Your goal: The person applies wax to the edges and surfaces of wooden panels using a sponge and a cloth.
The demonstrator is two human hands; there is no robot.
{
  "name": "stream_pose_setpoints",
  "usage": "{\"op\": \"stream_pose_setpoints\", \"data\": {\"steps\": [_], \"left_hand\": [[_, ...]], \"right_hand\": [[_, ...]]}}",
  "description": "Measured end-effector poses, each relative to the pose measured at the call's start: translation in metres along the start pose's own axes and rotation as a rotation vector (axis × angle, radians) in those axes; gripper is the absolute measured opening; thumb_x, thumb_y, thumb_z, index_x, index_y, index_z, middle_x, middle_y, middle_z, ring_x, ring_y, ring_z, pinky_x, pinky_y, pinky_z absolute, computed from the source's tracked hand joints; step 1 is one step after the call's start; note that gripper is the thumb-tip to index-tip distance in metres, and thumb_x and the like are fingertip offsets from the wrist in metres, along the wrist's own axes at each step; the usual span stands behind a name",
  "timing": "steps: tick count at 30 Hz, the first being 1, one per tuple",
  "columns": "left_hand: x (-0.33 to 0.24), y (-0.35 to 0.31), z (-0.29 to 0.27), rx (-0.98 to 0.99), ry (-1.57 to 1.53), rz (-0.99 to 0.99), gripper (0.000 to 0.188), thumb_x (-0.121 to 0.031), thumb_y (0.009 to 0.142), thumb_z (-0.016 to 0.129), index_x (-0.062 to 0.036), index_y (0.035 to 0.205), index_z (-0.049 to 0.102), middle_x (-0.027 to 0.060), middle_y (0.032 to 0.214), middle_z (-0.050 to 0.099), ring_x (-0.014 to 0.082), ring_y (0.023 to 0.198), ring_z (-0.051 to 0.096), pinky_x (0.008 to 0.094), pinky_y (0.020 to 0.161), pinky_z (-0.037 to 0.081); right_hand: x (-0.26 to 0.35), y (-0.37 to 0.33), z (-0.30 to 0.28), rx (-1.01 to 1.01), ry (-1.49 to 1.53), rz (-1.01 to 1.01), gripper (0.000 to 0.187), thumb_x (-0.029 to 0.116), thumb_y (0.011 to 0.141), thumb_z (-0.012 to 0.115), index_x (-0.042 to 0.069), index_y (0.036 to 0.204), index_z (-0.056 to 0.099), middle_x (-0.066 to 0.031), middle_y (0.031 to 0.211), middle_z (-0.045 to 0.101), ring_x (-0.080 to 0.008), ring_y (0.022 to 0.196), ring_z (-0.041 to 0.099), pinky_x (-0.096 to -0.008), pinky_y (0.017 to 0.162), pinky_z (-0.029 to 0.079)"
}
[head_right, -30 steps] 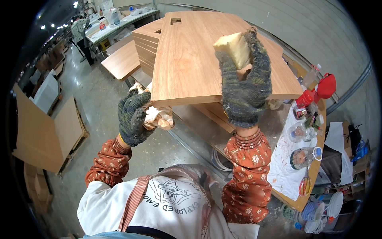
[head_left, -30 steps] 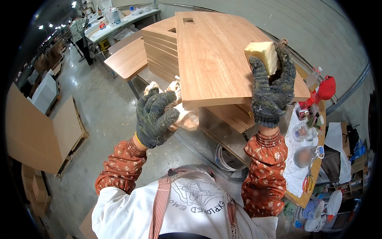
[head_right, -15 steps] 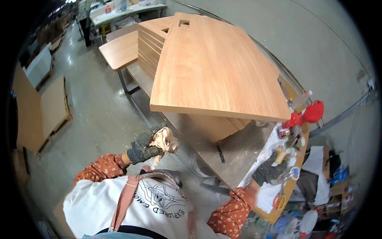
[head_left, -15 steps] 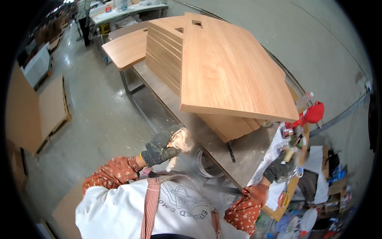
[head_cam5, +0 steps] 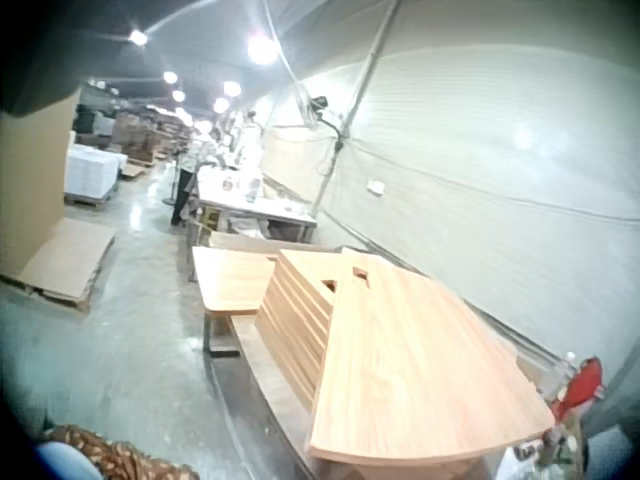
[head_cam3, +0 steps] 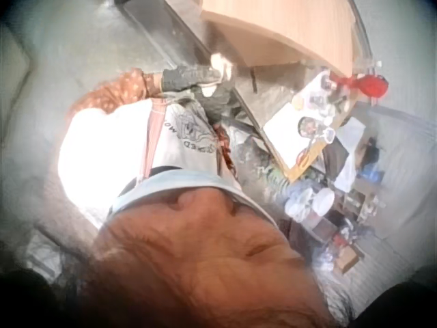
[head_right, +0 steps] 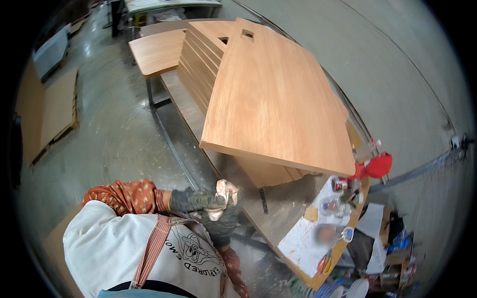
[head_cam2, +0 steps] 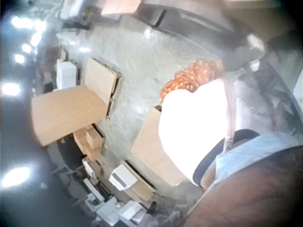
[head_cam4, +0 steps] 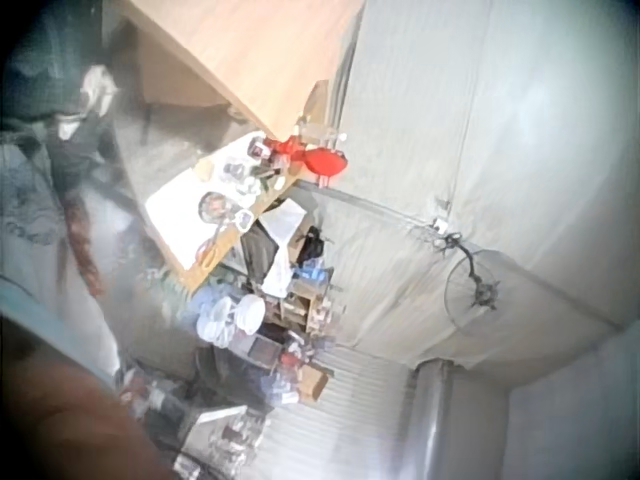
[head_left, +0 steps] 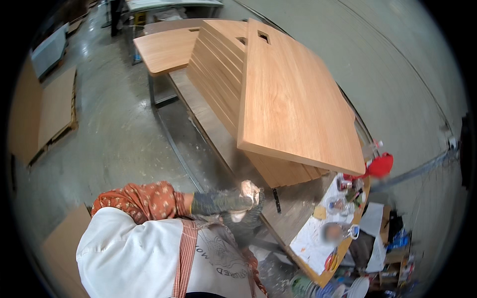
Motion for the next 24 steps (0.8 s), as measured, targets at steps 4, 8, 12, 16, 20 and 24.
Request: {"op": "stream_pose_setpoints", "data": {"steps": [4,8,12,16,20,24], "left_hand": [[-0.006,-0.015,-0.009,0.259,0.702,0.263,0.044,-0.037,0.086,0.065,-0.0043,0.114,0.059,0.0097,0.102,0.064,0.0217,0.095,0.060,0.0332,0.080,0.049],[-0.032,-0.035,-0.038,0.240,1.202,1.022,0.042,-0.023,0.080,0.072,-0.0055,0.116,0.059,0.0148,0.110,0.063,0.0303,0.102,0.059,0.0409,0.087,0.047],[-0.102,-0.064,-0.051,-0.144,1.686,1.252,0.059,-0.024,0.074,0.074,-0.0105,0.127,0.054,0.0120,0.136,0.049,0.0320,0.125,0.045,0.0423,0.101,0.038],[-0.154,-0.020,-0.018,0.043,1.889,1.486,0.078,-0.017,0.064,0.076,-0.0179,0.136,0.045,0.0068,0.137,0.049,0.0299,0.126,0.044,0.0439,0.106,0.034],[-0.158,0.011,-0.013,0.171,1.836,1.423,0.072,-0.021,0.066,0.076,-0.0106,0.131,0.048,0.0082,0.135,0.051,0.0303,0.124,0.048,0.0458,0.101,0.038],[-0.160,0.018,-0.021,0.116,1.802,1.420,0.077,-0.020,0.060,0.077,-0.0138,0.132,0.049,0.0063,0.129,0.055,0.0301,0.115,0.054,0.0445,0.096,0.042]], "right_hand": [[0.003,-0.040,0.036,-0.143,0.096,0.029,0.045,0.015,0.082,0.067,-0.001,0.120,0.051,-0.0163,0.109,0.060,-0.0276,0.096,0.060,-0.0376,0.087,0.047],[0.018,-0.050,0.024,-0.647,-0.190,-0.125,0.038,0.013,0.083,0.063,-0.003,0.115,0.052,-0.0148,0.098,0.062,-0.0226,0.075,0.062,-0.0325,0.068,0.051],[-0.024,-0.039,0.003,-0.255,0.527,0.145,0.034,0.015,0.087,0.057,-0.008,0.111,0.051,-0.0117,0.074,0.062,-0.0136,0.054,0.057,-0.0218,0.045,0.049],[-0.017,-0.015,0.069,-0.537,0.913,0.208,0.042,0.018,0.087,0.061,-0.003,0.121,0.046,-0.0131,0.098,0.060,-0.0162,0.073,0.059,-0.0252,0.061,0.051],[-0.011,0.006,0.118,-0.119,1.211,0.066,0.047,0.020,0.089,0.060,0.004,0.128,0.041,-0.0149,0.117,0.055,-0.0261,0.096,0.061,-0.0378,0.087,0.051],[0.071,-0.017,0.123,-0.443,0.200,0.043,0.030,0.020,0.082,0.064,0.009,0.110,0.059,-0.0147,0.107,0.060,-0.0297,0.093,0.061,-0.0420,0.083,0.049]]}}
Point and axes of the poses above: each hand's wrist, its own y-axis towards the middle knuckle, its own z-axis out of the palm, x = y × z, the point moved 3 cm from there along y, towards the middle knuckle
